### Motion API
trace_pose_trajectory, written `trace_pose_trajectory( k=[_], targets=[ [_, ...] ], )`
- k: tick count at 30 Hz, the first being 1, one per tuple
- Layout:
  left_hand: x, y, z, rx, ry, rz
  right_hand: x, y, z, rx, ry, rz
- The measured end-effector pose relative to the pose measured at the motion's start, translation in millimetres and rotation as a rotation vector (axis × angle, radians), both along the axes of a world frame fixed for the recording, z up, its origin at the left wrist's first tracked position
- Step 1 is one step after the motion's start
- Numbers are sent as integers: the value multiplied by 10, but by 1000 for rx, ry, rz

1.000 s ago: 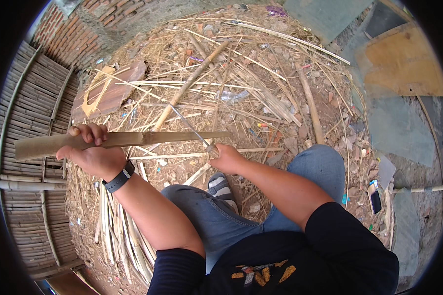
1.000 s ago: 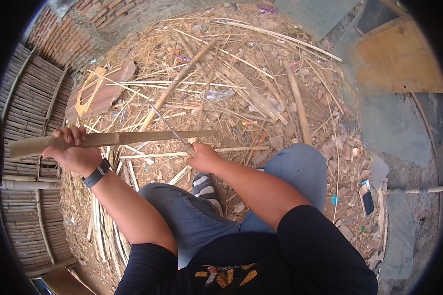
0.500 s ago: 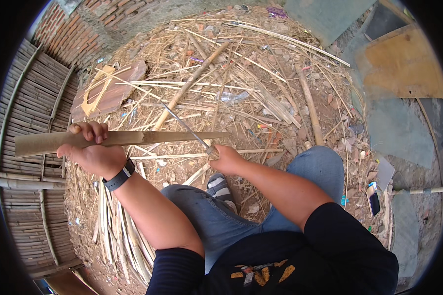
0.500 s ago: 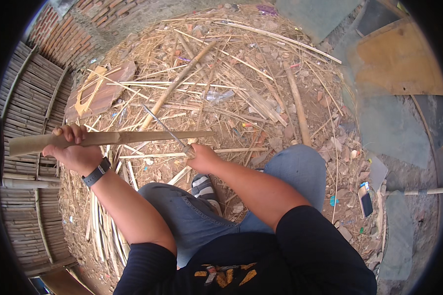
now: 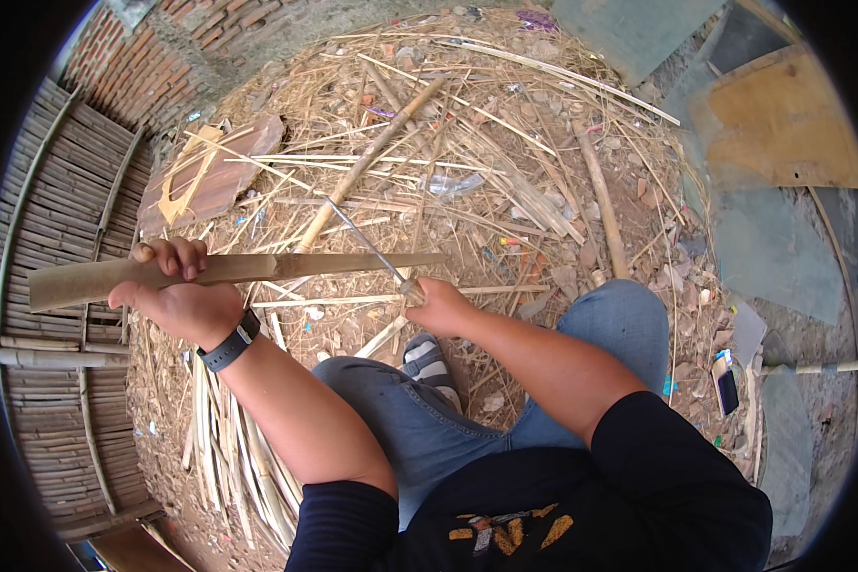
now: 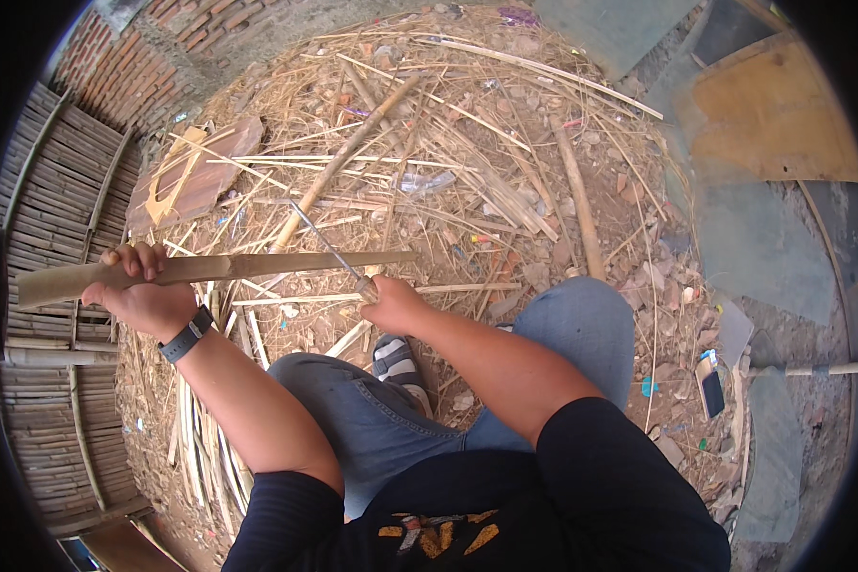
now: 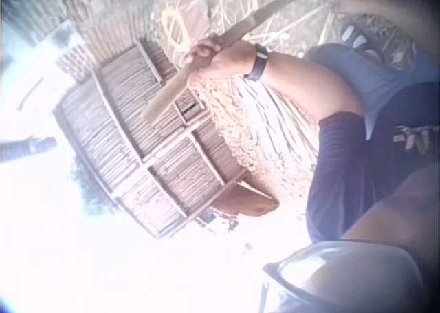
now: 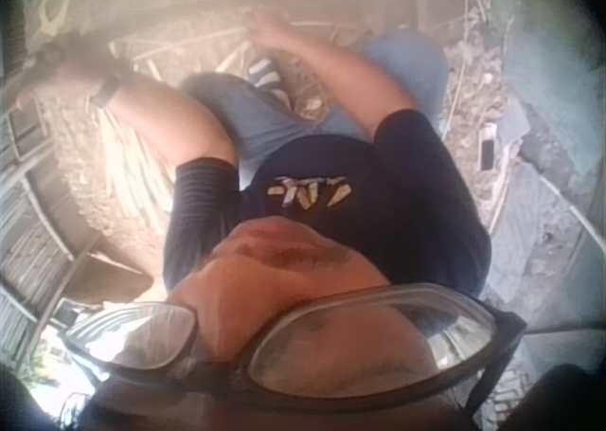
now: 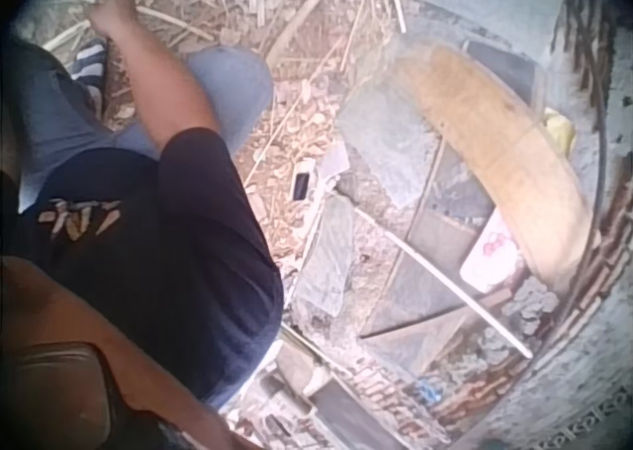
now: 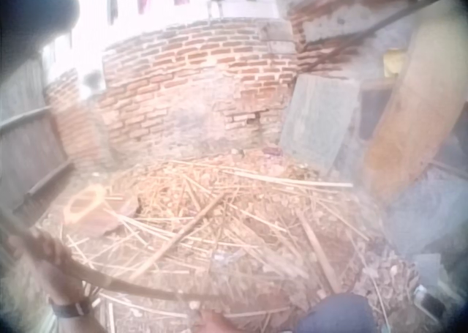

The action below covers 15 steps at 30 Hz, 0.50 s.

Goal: The person sits on the ground and uses a machete to split a long bamboo pole into thin strips. They hold the bamboo with one hand and strike it with the machete in the other, repeatedly splitting the material into smaller pieces.

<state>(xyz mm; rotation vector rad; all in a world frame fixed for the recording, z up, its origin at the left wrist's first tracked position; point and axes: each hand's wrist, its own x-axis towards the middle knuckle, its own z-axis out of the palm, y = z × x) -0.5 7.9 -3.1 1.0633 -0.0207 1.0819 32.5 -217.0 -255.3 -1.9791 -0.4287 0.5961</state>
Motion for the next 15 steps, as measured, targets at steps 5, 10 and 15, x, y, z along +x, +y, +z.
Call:
trace_pose_trajectory(
  k=[5, 10, 15],
  targets=[
    [15, -33, 13, 1, 1, -24, -4, 13, -125, -27, -157, -64],
    [5, -11, 2, -5, 0, 9, 6, -10, -16, -23, -26, -8],
    [-1, -14, 7, -3, -7, -15, 12, -7, -39, -19, -33, -12]
  ],
)
